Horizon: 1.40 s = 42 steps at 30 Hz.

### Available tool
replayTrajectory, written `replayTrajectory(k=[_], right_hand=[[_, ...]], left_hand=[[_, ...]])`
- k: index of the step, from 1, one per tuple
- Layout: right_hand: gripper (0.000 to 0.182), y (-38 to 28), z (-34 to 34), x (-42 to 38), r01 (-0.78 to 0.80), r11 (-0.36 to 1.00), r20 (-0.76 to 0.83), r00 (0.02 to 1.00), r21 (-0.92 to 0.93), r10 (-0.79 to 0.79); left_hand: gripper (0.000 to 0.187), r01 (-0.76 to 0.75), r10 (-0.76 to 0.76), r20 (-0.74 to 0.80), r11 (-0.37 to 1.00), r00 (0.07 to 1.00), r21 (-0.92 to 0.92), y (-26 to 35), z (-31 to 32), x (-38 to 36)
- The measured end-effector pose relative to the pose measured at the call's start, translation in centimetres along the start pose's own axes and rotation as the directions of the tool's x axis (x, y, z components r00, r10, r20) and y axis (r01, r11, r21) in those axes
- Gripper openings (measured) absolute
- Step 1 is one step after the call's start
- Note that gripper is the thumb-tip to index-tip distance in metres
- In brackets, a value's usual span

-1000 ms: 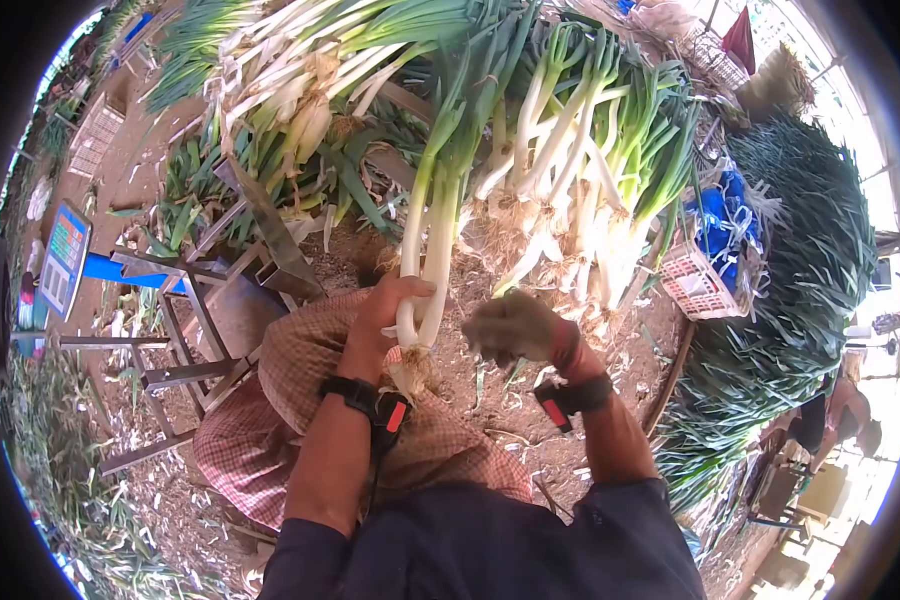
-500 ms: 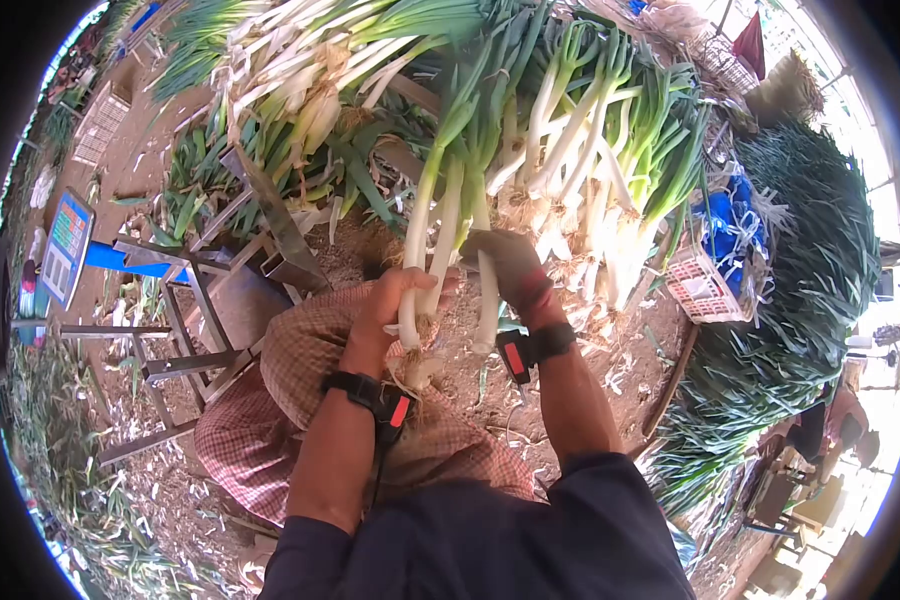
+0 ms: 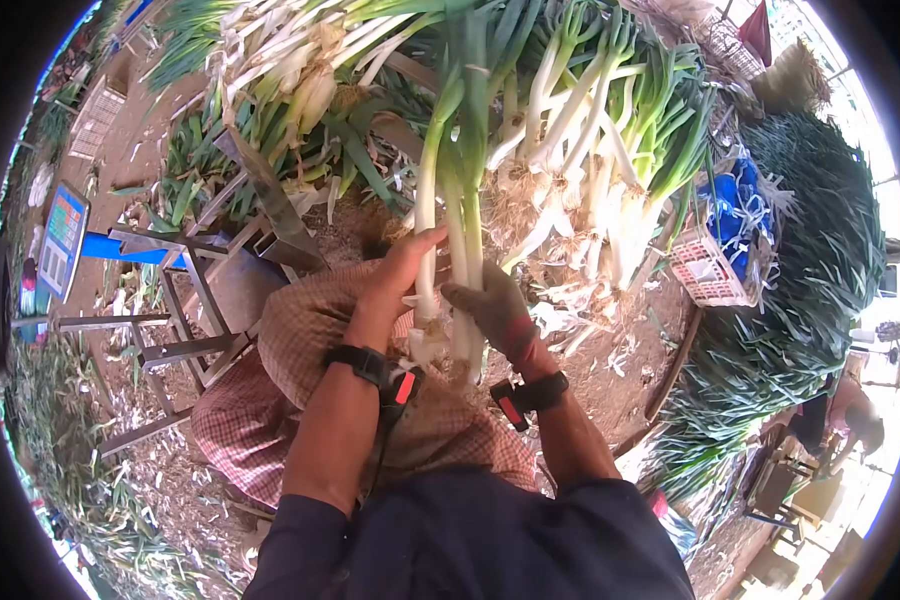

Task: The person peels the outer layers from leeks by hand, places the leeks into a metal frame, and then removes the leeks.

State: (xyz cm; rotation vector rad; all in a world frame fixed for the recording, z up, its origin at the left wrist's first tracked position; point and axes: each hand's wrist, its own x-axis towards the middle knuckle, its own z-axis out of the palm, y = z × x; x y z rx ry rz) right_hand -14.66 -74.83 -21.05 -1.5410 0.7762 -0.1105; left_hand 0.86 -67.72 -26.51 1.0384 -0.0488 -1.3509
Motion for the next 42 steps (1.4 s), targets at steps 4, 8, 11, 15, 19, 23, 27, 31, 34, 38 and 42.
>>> replayTrajectory(k=[4,8,11,15,19,23,27,31,34,38,42], right_hand=[[0.034,3.3,-0.6,1.1,0.051,0.976,0.112,0.991,0.212,-0.076],[0.037,2.9,-0.6,0.0,0.102,0.994,0.143,0.985,-0.032,-0.096],[0.046,-1.6,-1.3,-2.9,-0.024,0.968,0.042,0.998,-0.251,0.036],[0.054,-2.3,-0.5,-7.6,0.259,0.661,0.015,0.937,-0.704,-0.350],[0.024,-1.6,0.4,-7.4,0.192,0.563,0.016,0.953,-0.804,-0.303],[0.009,-1.8,-1.6,-8.7,0.384,0.418,0.374,0.921,-0.823,-0.108],[0.023,2.8,-7.6,-14.2,0.308,0.722,0.584,0.795,-0.619,0.162],[0.067,4.7,-10.1,-14.4,-0.113,0.439,0.051,0.937,-0.892,0.346],[0.074,1.8,-9.4,-8.2,-0.259,0.943,-0.041,0.966,-0.207,0.256],[0.058,0.8,-3.4,-1.4,0.075,0.993,0.174,0.981,0.094,-0.090],[0.047,2.0,-2.5,-0.9,0.096,0.965,0.231,0.961,0.246,-0.154]], left_hand=[[0.039,-0.103,0.105,0.000,0.981,0.995,0.164,-1.0,0.9,-0.1],[0.039,-0.159,0.193,-0.096,0.945,0.976,0.285,-1.1,1.2,0.7],[0.039,-0.143,0.197,-0.158,0.943,0.968,0.300,-1.1,2.3,0.1],[0.047,-0.156,0.193,-0.121,0.952,0.974,0.261,-1.8,2.7,1.3],[0.050,-0.222,0.243,-0.128,0.962,0.962,0.159,-4.0,3.5,2.8],[0.049,-0.170,0.211,-0.268,0.971,0.940,0.170,-3.7,4.5,2.2],[0.046,-0.110,0.158,-0.283,0.978,0.946,0.180,-1.9,4.0,2.1],[0.042,-0.164,0.200,-0.248,0.973,0.948,0.160,-2.9,3.3,3.1],[0.042,-0.107,0.139,-0.154,0.974,0.978,0.202,-3.2,3.4,2.1],[0.058,-0.203,0.172,0.120,0.916,0.978,0.346,-2.6,3.7,-0.3],[0.080,-0.154,0.095,0.159,0.894,0.983,0.422,-1.4,2.6,-1.8]])
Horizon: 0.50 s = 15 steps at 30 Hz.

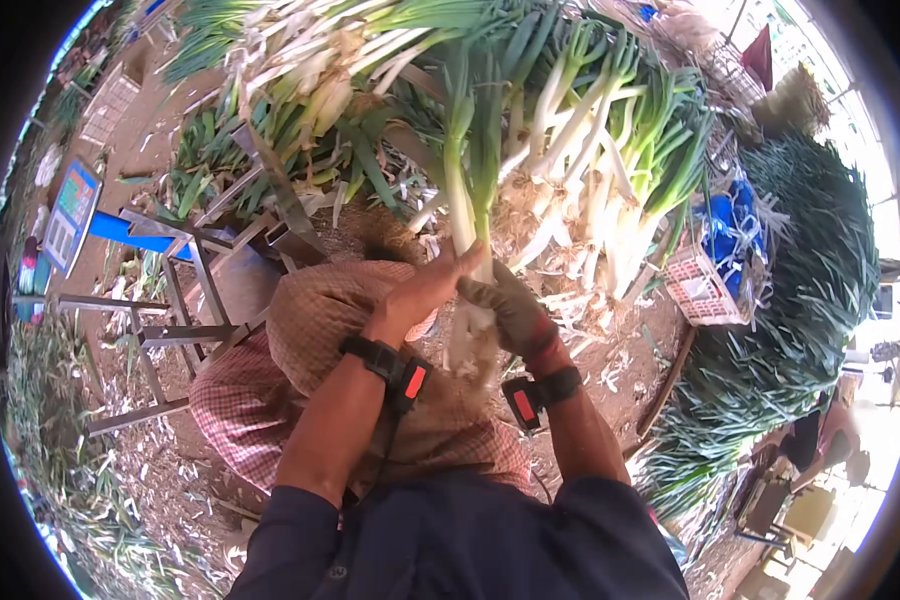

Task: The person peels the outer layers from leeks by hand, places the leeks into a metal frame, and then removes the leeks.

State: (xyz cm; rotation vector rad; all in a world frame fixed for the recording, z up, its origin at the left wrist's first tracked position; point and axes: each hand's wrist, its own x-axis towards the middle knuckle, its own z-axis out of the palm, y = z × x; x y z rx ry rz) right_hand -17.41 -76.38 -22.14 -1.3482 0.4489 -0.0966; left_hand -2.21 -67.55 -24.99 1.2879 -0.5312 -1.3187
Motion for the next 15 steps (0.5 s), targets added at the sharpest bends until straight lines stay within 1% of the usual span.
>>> replayTrajectory(k=[1,2,3,4,5,6,7,8,10,11,12,14,15], right_hand=[[0.052,-1.3,0.2,-0.5,-0.076,0.995,-0.025,0.997,0.065,0.077],[0.055,-2.9,0.3,-1.4,-0.115,0.993,-0.013,0.993,0.012,0.115],[0.058,-4.7,0.3,-2.4,-0.151,0.987,-0.003,0.988,-0.045,0.151],[0.061,-6.2,0.4,-3.3,-0.186,0.977,0.006,0.982,-0.105,0.187],[0.073,-6.8,1.0,-4.5,-0.227,0.970,-0.014,0.974,-0.087,0.226],[0.076,-7.9,1.6,-6.1,-0.234,0.964,-0.028,0.972,-0.129,0.233],[0.079,-9.3,2.2,-7.7,-0.237,0.956,-0.039,0.971,-0.172,0.234],[0.082,-10.0,2.6,-9.2,-0.239,0.947,-0.048,0.971,-0.214,0.234],[0.098,-9.8,2.8,-12.1,-0.300,0.931,-0.039,0.953,-0.209,0.299],[0.106,-9.9,3.0,-13.2,-0.277,0.933,-0.015,0.960,-0.229,0.281],[0.113,-10.1,3.3,-14.5,-0.269,0.925,-0.029,0.962,-0.269,0.271],[0.117,-11.4,4.1,-16.1,-0.247,0.909,-0.031,0.967,-0.335,0.251],[0.117,-11.2,4.1,-16.6,-0.207,0.916,-0.004,0.976,-0.343,0.219]], left_hand=[[0.079,0.059,-0.059,-0.003,0.991,0.998,-0.118,-0.2,0.1,-0.1],[0.079,0.114,-0.116,0.007,0.966,0.993,-0.231,-0.2,0.3,-0.3],[0.071,0.103,-0.120,-0.031,0.937,0.992,-0.333,2.1,1.4,-1.8],[0.068,0.104,-0.108,0.016,0.895,0.994,-0.434,2.0,1.2,-1.3],[0.064,0.110,-0.092,0.060,0.840,0.994,-0.531,1.2,0.8,-0.6],[0.061,0.123,-0.075,0.103,0.775,0.992,-0.620,0.9,0.6,-0.3],[0.054,0.065,-0.015,0.073,0.665,0.997,-0.744,1.5,0.9,-0.6],[0.053,-0.038,0.070,0.006,0.608,0.998,-0.793,1.9,1.0,-0.3],[0.051,-0.232,0.222,-0.142,0.459,0.965,-0.857,2.4,0.5,0.2],[0.050,-0.254,0.219,-0.168,0.471,0.961,-0.845,2.3,0.1,0.0],[0.051,-0.264,0.284,-0.139,0.468,0.949,-0.843,2.8,-0.3,-0.3],[0.054,-0.278,0.404,-0.079,0.465,0.911,-0.841,3.8,-1.5,-1.4],[0.057,-0.283,0.453,-0.041,0.481,0.891,-0.830,4.4,-2.2,-2.0]])
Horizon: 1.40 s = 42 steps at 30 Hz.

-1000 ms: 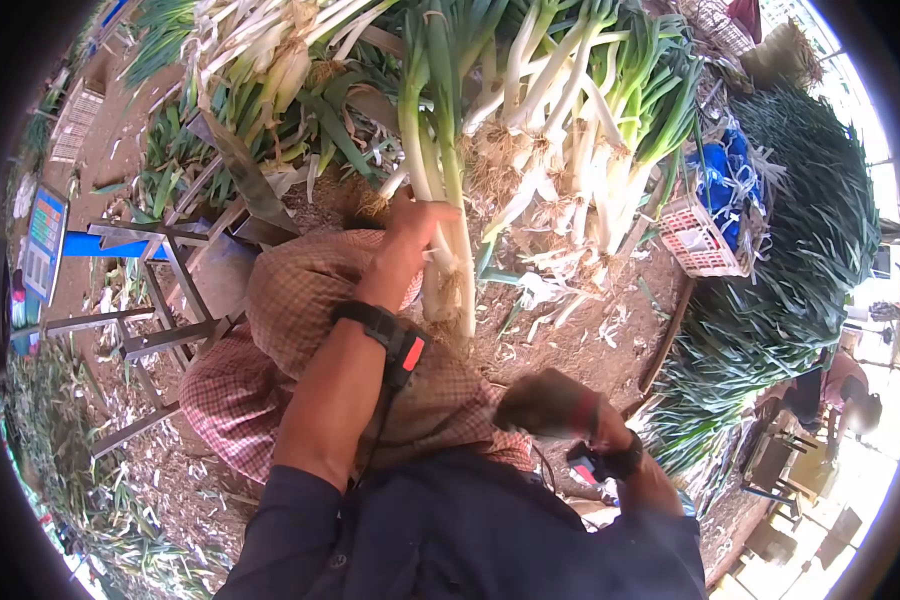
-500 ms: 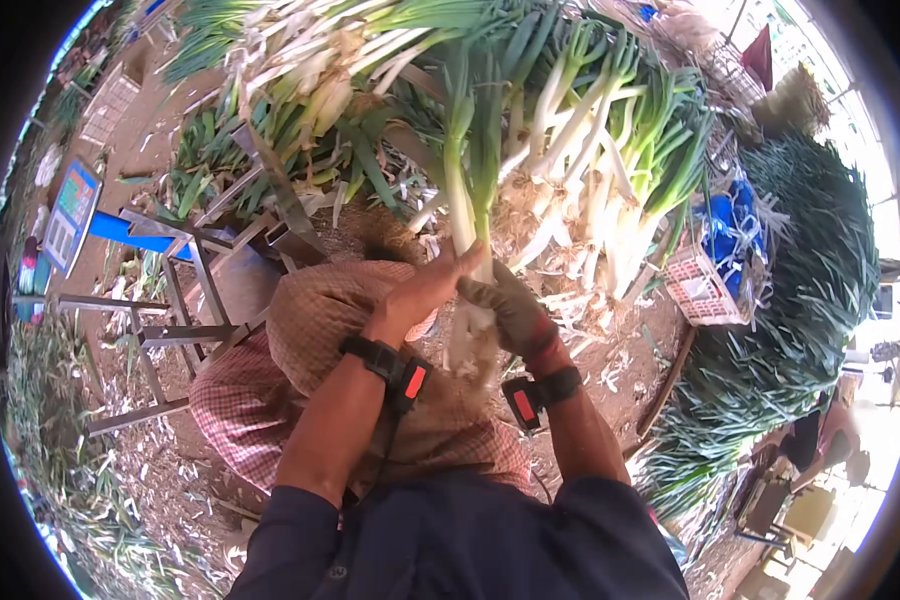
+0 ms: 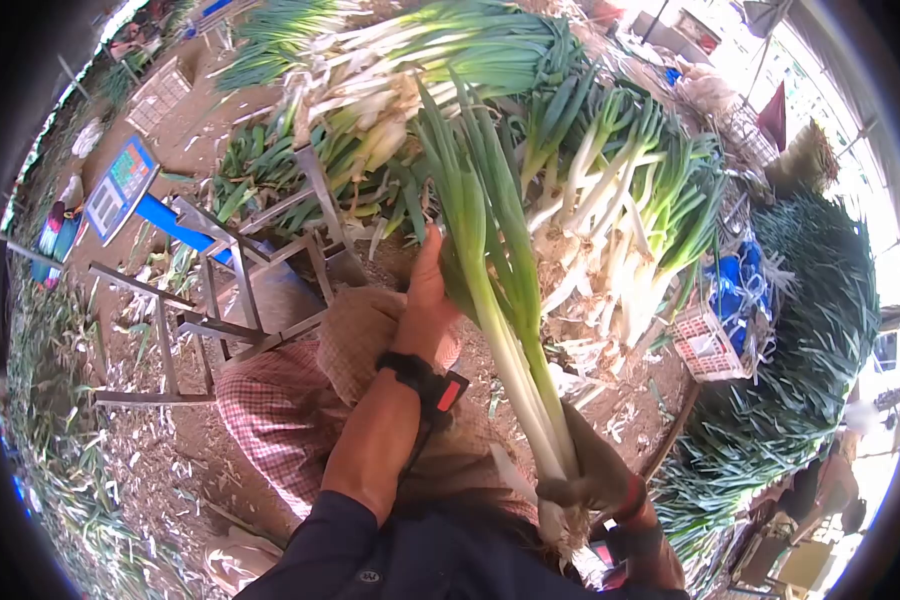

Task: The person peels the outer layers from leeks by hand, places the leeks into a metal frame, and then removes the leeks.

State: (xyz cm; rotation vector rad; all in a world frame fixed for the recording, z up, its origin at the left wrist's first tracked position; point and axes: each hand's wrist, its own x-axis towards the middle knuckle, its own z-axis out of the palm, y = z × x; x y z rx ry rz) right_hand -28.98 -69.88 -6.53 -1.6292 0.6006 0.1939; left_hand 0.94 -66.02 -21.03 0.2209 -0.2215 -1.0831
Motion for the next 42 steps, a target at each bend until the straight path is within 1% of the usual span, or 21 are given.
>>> replayTrajectory(k=[2,5,6,9,12,13,15,16,17,19,23,27,28,31,34,35,36,37,38,41,42], right_hand=[[0.117,0.4,-0.2,-0.6,0.075,0.997,0.026,0.997,-0.012,-0.075],[0.114,0.4,-0.6,-0.4,0.117,0.932,0.007,0.993,-0.344,-0.122],[0.112,0.9,-0.7,0.0,0.174,0.815,-0.012,0.976,-0.552,-0.217],[0.106,-2.7,0.5,2.4,0.200,0.671,-0.003,0.957,-0.714,-0.289],[0.098,-5.4,2.4,5.6,0.288,0.418,0.062,0.877,-0.862,-0.476],[0.096,-6.3,2.9,6.9,0.312,0.329,0.107,0.849,-0.891,-0.517],[0.089,-8.7,3.3,10.0,0.404,0.100,0.230,0.688,-0.909,-0.688],[0.087,-11.1,5.4,13.2,0.459,-0.026,0.336,0.608,-0.888,-0.719],[0.086,-12.8,6.7,15.3,0.464,-0.135,0.398,0.534,-0.875,-0.746],[0.085,-14.5,9.2,19.5,0.527,-0.142,0.428,0.472,-0.838,-0.771],[0.087,-15.1,16.2,27.3,0.673,0.111,0.406,0.560,-0.731,-0.722],[0.087,-12.2,20.9,33.3,0.750,0.046,0.475,0.464,-0.660,-0.747],[0.088,-11.6,21.6,34.1,0.736,0.046,0.466,0.474,-0.675,-0.747],[0.086,-12.8,21.3,33.6,0.753,0.100,0.471,0.504,-0.651,-0.724],[0.073,-13.6,19.9,32.2,0.773,0.146,0.514,0.538,-0.618,-0.669],[0.071,-13.4,19.2,31.7,0.765,0.155,0.529,0.561,-0.625,-0.637],[0.077,-12.8,18.8,31.9,0.777,0.115,0.506,0.506,-0.618,-0.698],[0.080,-12.6,18.4,32.1,0.777,0.078,0.496,0.472,-0.624,-0.729],[0.084,-12.4,18.1,32.2,0.774,0.042,0.483,0.436,-0.632,-0.759],[0.065,-12.6,16.5,30.3,0.736,0.073,0.506,0.531,-0.673,-0.680],[0.057,-12.5,15.8,29.5,0.725,0.095,0.516,0.569,-0.682,-0.641]], left_hand=[[0.064,0.007,-0.012,0.125,0.999,0.992,0.039,2.4,1.0,-0.8],[0.076,-0.154,0.134,0.090,0.953,0.987,0.263,6.4,2.1,-3.0],[0.078,-0.210,0.190,0.102,0.947,0.977,0.244,7.9,2.4,-3.8],[0.090,-0.360,0.325,0.156,0.863,0.933,0.356,13.7,3.7,-7.0],[0.095,-0.414,0.520,-0.013,0.695,0.854,0.588,18.9,7.0,-12.9],[0.096,-0.429,0.612,-0.081,0.636,0.787,0.641,20.2,7.8,-14.7],[0.087,-0.545,0.701,-0.177,0.666,0.691,0.510,22.5,9.3,-17.3],[0.072,-0.672,0.797,-0.085,0.555,0.597,0.490,26.3,7.7,-19.9],[0.060,-0.721,0.808,-0.067,0.556,0.585,0.412,28.2,7.3,-21.7],[0.055,-0.801,0.851,-0.033,0.507,0.525,0.320,31.5,5.7,-24.9],[0.047,-0.829,0.906,-0.104,0.418,0.410,0.371,36.3,1.7,-29.8],[0.047,-0.792,0.920,-0.117,0.381,0.373,0.476,38.3,-3.4,-32.0],[0.047,-0.801,0.933,-0.157,0.360,0.325,0.479,38.4,-4.7,-32.7],[0.045,-0.783,0.921,-0.165,0.388,0.353,0.486,38.8,-5.3,-33.3],[0.047,-0.731,0.924,-0.240,0.382,0.297,0.566,39.4,-5.7,-35.0],[0.050,-0.723,0.895,-0.208,0.443,0.395,0.530,39.9,-5.5,-35.5],[0.053,-0.748,0.887,-0.222,0.461,0.404,0.478,40.6,-6.1,-36.3],[0.051,-0.725,0.855,-0.172,0.508,0.489,0.465,40.8,-5.5,-36.5],[0.051,-0.691,0.761,-0.078,0.623,0.644,0.368,40.7,-5.0,-36.0],[0.049,-0.665,0.692,-0.027,0.703,0.721,0.254,39.7,-3.5,-35.2],[0.048,-0.679,0.728,-0.109,0.675,0.677,0.287,39.5,-3.2,-35.6]])
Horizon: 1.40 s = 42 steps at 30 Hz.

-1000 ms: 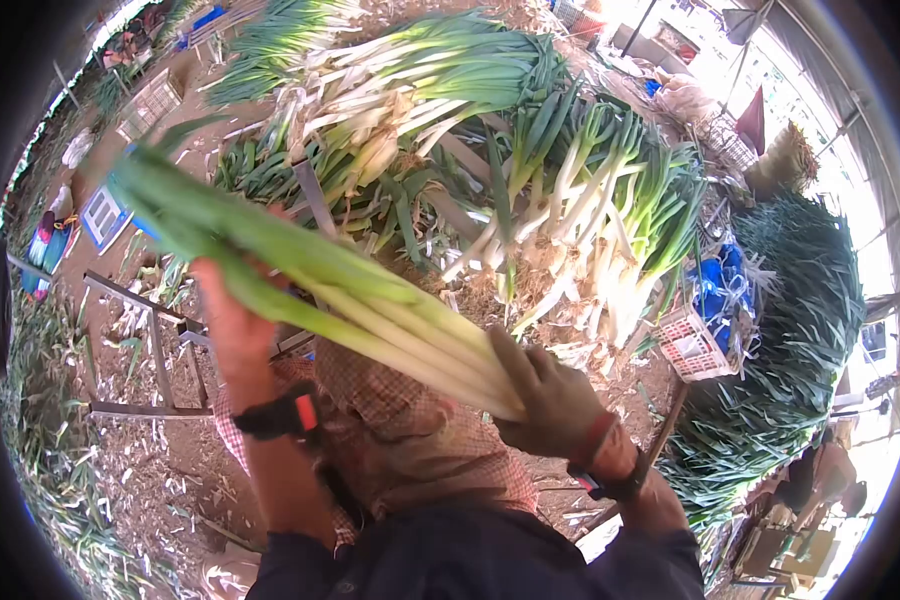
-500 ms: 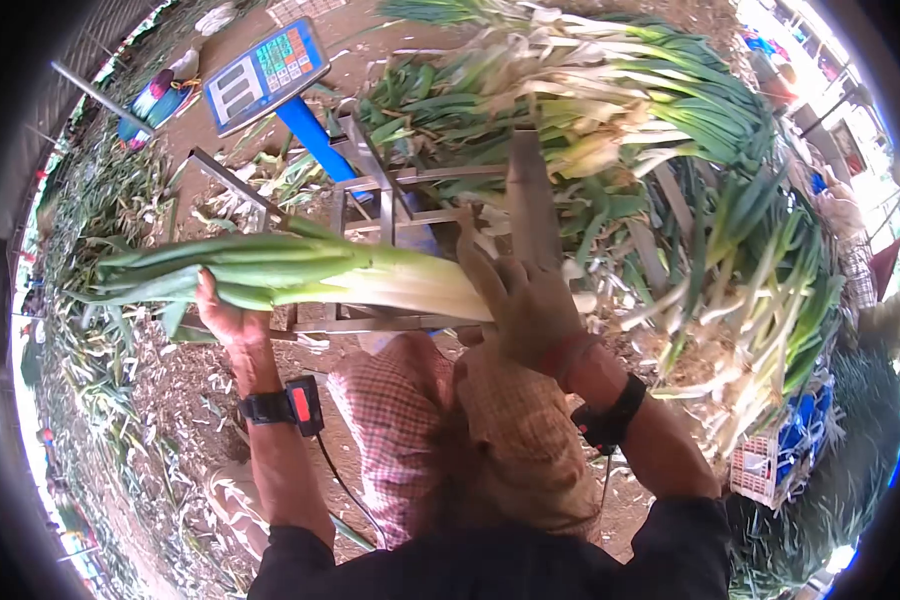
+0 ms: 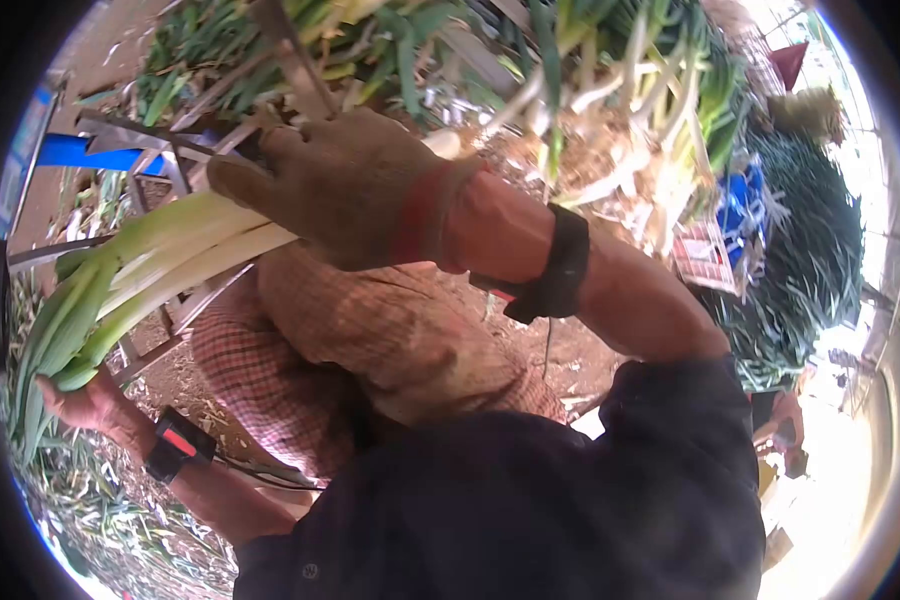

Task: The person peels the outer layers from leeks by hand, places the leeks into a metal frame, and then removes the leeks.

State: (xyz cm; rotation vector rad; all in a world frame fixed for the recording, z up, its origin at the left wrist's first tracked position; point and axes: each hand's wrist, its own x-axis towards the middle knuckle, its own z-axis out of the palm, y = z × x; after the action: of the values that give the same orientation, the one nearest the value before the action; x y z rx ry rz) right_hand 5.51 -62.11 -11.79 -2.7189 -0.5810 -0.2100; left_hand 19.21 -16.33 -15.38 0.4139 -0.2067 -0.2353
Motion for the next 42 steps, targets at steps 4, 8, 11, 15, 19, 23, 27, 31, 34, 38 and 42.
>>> replayTrajectory(k=[4,8,11,15,19,23,27,31,34,38,42], right_hand=[[0.054,0.7,-1.1,-3.6,0.059,0.998,-0.060,0.997,0.013,-0.058],[0.054,0.9,-4.2,-5.6,0.038,0.999,0.037,0.999,-0.005,-0.038],[0.052,0.9,-5.7,-7.9,-0.020,1.000,0.070,0.997,0.007,0.020],[0.050,0.0,-4.5,-12.4,-0.112,0.992,0.074,0.992,0.062,0.107],[0.044,-0.5,-3.0,-14.7,-0.102,0.994,-0.043,0.994,0.026,0.103],[0.039,-0.7,-2.3,-11.3,-0.026,0.999,-0.199,0.980,-0.035,0.019],[0.052,-1.1,-2.4,-6.3,0.069,0.996,-0.245,0.966,-0.054,-0.080],[0.065,-2.4,-1.2,-4.0,0.125,0.991,-0.091,0.988,0.040,-0.121],[0.048,-3.2,2.2,-4.6,0.199,0.979,-0.116,0.975,0.052,-0.192],[0.041,-4.2,2.3,-5.0,0.197,0.977,-0.096,0.977,0.086,-0.189],[0.035,-3.7,2.5,-4.7,0.247,0.957,-0.078,0.968,0.152,-0.238]], left_hand=[[0.047,-0.001,0.010,-0.137,0.998,0.990,0.064,-0.3,1.0,-0.5],[0.049,0.024,-0.012,-0.139,0.996,0.990,0.087,-1.6,1.3,-0.6],[0.050,0.026,-0.009,-0.143,0.993,0.990,0.117,-2.9,1.8,-0.6],[0.048,0.123,-0.122,-0.050,0.992,0.991,0.022,-6.9,4.2,-1.4],[0.052,0.213,-0.214,0.058,0.977,0.975,0.022,-9.2,6.1,-3.2],[0.072,-0.027,0.023,0.043,0.995,0.999,0.098,-6.6,4.4,-4.0],[0.062,-0.080,0.080,0.141,0.997,0.987,-0.002,-5.3,7.4,-5.1],[0.039,-0.129,0.133,0.142,0.991,0.981,-0.040,-2.2,4.0,-9.2],[0.046,-0.199,0.199,0.007,0.980,0.980,0.006,-4.2,0.5,-15.4],[0.047,-0.249,0.252,-0.303,0.967,0.919,0.047,-6.0,-3.8,-22.1],[0.046,0.386,0.044,-0.619,0.747,0.784,0.541,-8.8,3.4,-24.0]])
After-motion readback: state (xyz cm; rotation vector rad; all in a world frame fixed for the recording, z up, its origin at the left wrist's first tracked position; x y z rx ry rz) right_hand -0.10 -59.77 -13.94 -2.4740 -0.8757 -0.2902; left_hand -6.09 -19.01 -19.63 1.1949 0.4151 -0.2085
